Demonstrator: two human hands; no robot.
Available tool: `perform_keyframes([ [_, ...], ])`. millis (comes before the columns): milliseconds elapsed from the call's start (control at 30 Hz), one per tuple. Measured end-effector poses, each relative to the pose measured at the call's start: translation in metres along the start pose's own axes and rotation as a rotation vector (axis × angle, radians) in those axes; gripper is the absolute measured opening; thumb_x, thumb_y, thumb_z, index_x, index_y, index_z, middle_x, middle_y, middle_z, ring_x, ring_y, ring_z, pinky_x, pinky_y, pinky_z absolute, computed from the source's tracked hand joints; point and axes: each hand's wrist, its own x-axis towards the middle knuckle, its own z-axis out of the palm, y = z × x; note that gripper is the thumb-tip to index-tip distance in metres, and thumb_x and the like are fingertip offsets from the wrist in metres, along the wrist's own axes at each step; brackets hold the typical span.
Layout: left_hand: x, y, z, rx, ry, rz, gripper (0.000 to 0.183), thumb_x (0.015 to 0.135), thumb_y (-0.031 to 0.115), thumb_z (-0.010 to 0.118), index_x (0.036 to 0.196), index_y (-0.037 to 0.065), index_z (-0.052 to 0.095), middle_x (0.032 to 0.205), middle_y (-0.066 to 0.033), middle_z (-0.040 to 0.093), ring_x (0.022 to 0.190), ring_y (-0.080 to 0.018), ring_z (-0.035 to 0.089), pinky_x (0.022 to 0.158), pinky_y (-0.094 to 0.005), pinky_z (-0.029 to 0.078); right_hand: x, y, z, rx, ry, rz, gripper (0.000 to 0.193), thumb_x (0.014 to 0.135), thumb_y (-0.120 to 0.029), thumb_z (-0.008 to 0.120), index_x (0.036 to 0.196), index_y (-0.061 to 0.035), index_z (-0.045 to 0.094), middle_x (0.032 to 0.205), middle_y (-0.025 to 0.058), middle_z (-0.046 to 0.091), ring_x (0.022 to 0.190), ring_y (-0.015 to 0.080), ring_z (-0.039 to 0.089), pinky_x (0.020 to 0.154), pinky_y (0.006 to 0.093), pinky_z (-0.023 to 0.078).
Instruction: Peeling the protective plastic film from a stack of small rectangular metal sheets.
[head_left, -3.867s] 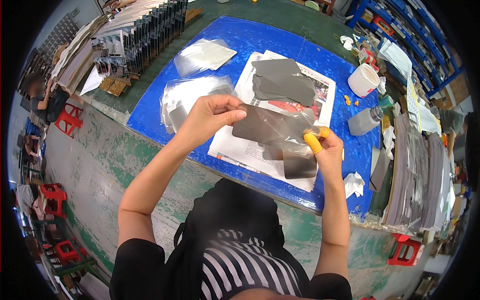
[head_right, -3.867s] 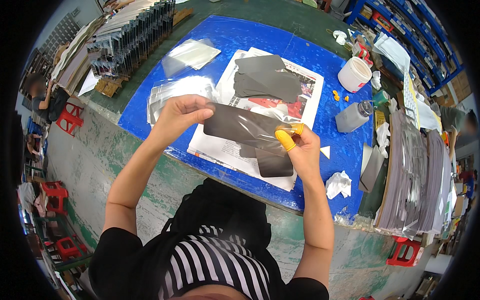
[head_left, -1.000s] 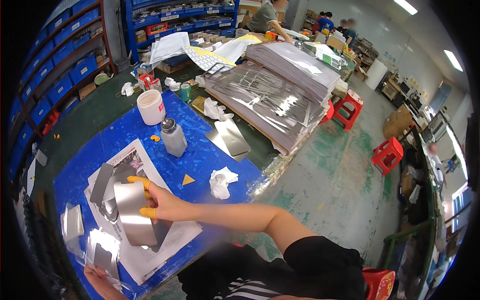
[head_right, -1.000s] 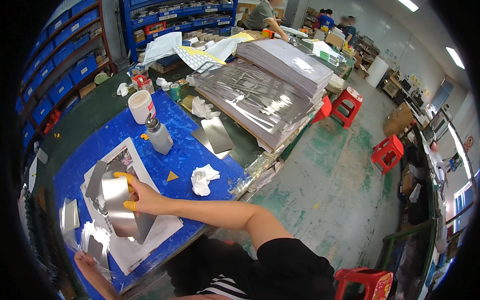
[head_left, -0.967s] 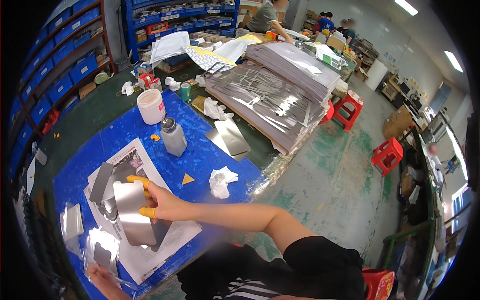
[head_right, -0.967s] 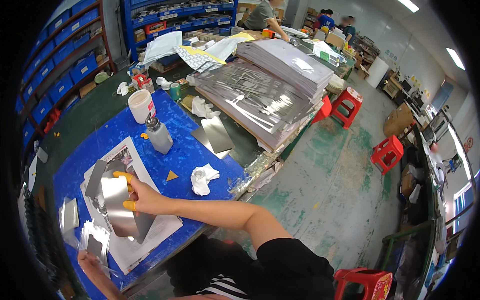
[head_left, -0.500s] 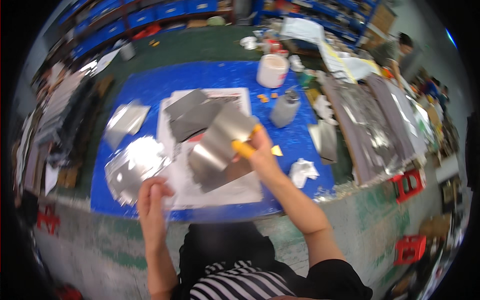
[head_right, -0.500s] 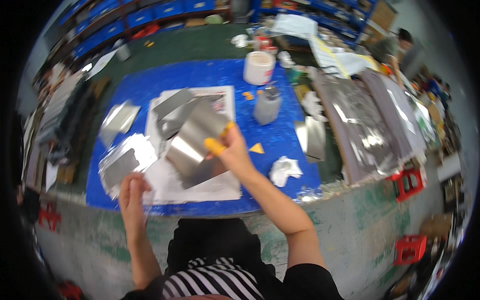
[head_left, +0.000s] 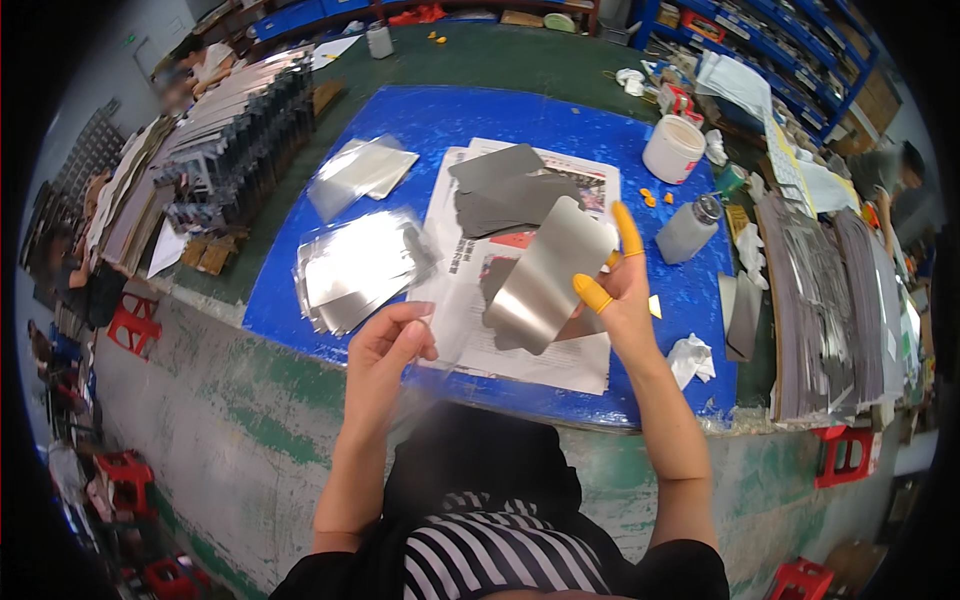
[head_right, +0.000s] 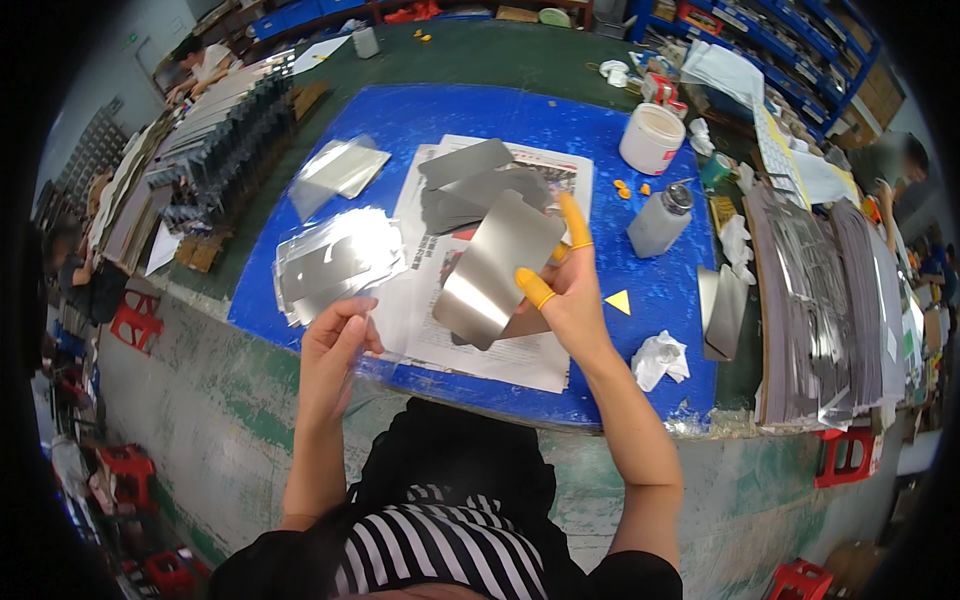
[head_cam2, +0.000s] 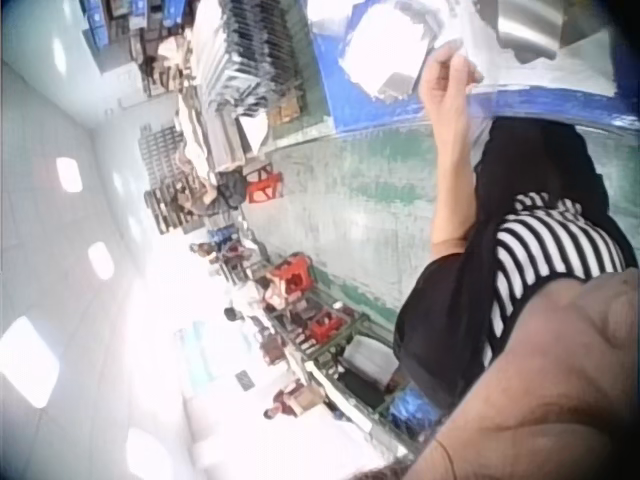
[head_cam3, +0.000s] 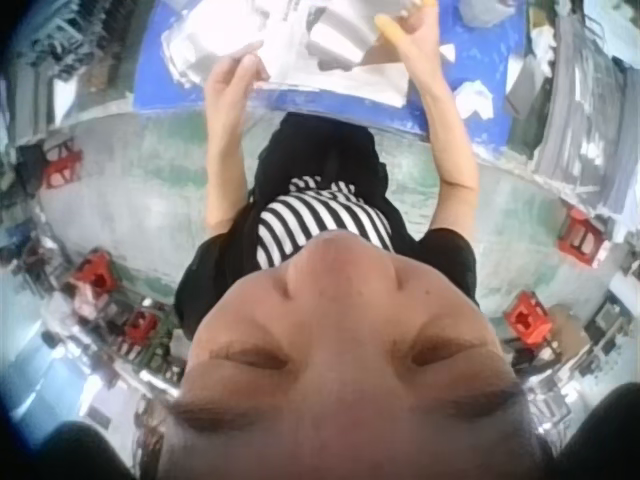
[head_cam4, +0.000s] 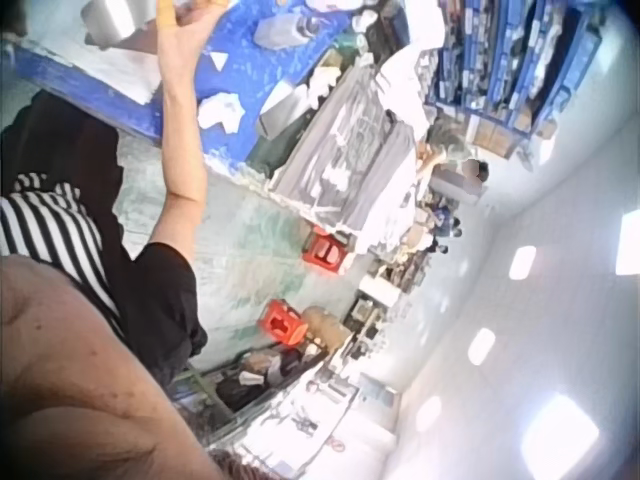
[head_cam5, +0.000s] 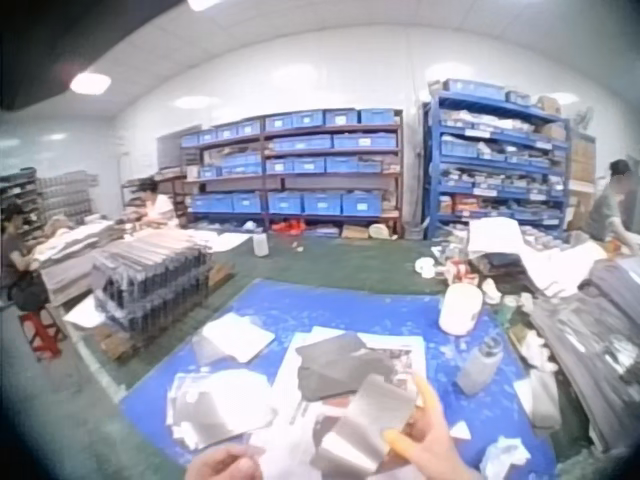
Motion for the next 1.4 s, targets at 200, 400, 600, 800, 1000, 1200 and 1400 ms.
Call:
perform_keyframes([
  [200, -0.003, 0.005, 0.010, -0.031, 0.004, -0.010, 0.021, 0.090, 0.008, 0.059, 0.108, 0.000, 0.063, 0.079, -0.0032, 0.064, 0.070, -0.0079, 0.057, 0.068, -0.0212, 0.046, -0.002, 0.000, -0.003, -0.297, -0.168, 0.078, 0.047, 0.085, 0.001, 0.058, 0.130, -0.0091, 0.048, 0.106, 0.0082, 0.058, 0.080, 0.0105, 0.059, 0.061, 0.0223, 0.048],
  [400, -0.006, 0.002, 0.023, 0.020, -0.138, -0.045, 0.022, 0.090, 0.008, 0.059, 0.109, -0.002, 0.062, 0.084, -0.0039, 0.065, 0.075, -0.0091, 0.058, 0.072, -0.0217, 0.048, -0.008, -0.002, 0.027, -0.462, -0.401, -0.063, 0.019, 0.080, -0.011, 0.068, 0.099, -0.0053, 0.065, 0.088, 0.0031, 0.062, 0.073, 0.0120, 0.056, 0.066, 0.0239, 0.046],
  [600, -0.003, 0.003, 0.016, 0.017, -0.211, -0.040, 0.035, 0.093, 0.014, 0.054, 0.123, -0.002, 0.053, 0.108, -0.0098, 0.062, 0.088, -0.0128, 0.059, 0.080, -0.0256, 0.048, -0.018, 0.019, 0.022, -0.439, -0.227, -0.029, 0.012, 0.079, -0.008, 0.070, 0.089, -0.0023, 0.066, 0.084, 0.0051, 0.063, 0.071, 0.0125, 0.057, 0.062, 0.0234, 0.045],
  [800, -0.005, 0.014, 0.021, 0.274, -0.210, -0.034, 0.048, 0.080, 0.004, 0.068, 0.126, 0.004, 0.052, 0.103, -0.0078, 0.064, 0.088, -0.0117, 0.059, 0.077, -0.0247, 0.049, -0.026, 0.019, 0.026, -0.460, -0.184, -0.007, 0.011, 0.080, -0.007, 0.069, 0.091, -0.0035, 0.067, 0.083, 0.0050, 0.062, 0.067, 0.0099, 0.054, 0.058, 0.0243, 0.043],
  [1000, 0.002, -0.010, 0.011, 0.389, 0.109, 0.021, 0.022, 0.077, 0.002, 0.071, 0.098, 0.001, 0.063, 0.077, -0.0025, 0.066, 0.068, -0.0070, 0.059, 0.064, -0.0201, 0.045, -0.014, 0.018, 0.017, -0.453, -0.128, -0.045, 0.029, 0.083, -0.002, 0.064, 0.112, -0.0070, 0.061, 0.088, 0.0041, 0.062, 0.070, 0.0066, 0.056, 0.054, 0.0216, 0.045],
  [1200, 0.004, -0.003, 0.008, 0.294, 0.049, -0.053, 0.032, 0.079, 0.003, 0.070, 0.110, 0.001, 0.063, 0.078, -0.0028, 0.067, 0.071, -0.0063, 0.059, 0.067, -0.0195, 0.045, 0.005, -0.001, 0.003, -0.025, 0.167, -0.067, 0.075, 0.083, 0.005, 0.061, 0.145, -0.0118, 0.022, 0.124, 0.0098, 0.051, 0.088, 0.0116, 0.060, 0.059, 0.0213, 0.052],
  [1400, 0.000, -0.006, 0.013, 0.324, -0.089, -0.093, 0.033, 0.080, 0.004, 0.070, 0.112, 0.001, 0.062, 0.079, -0.0035, 0.067, 0.074, -0.0063, 0.059, 0.069, -0.0198, 0.044, 0.012, 0.003, -0.013, 0.132, 0.257, -0.089, 0.056, 0.084, -0.003, 0.064, 0.132, -0.0025, 0.035, 0.113, 0.0113, 0.058, 0.092, 0.0142, 0.062, 0.061, 0.0225, 0.055],
])
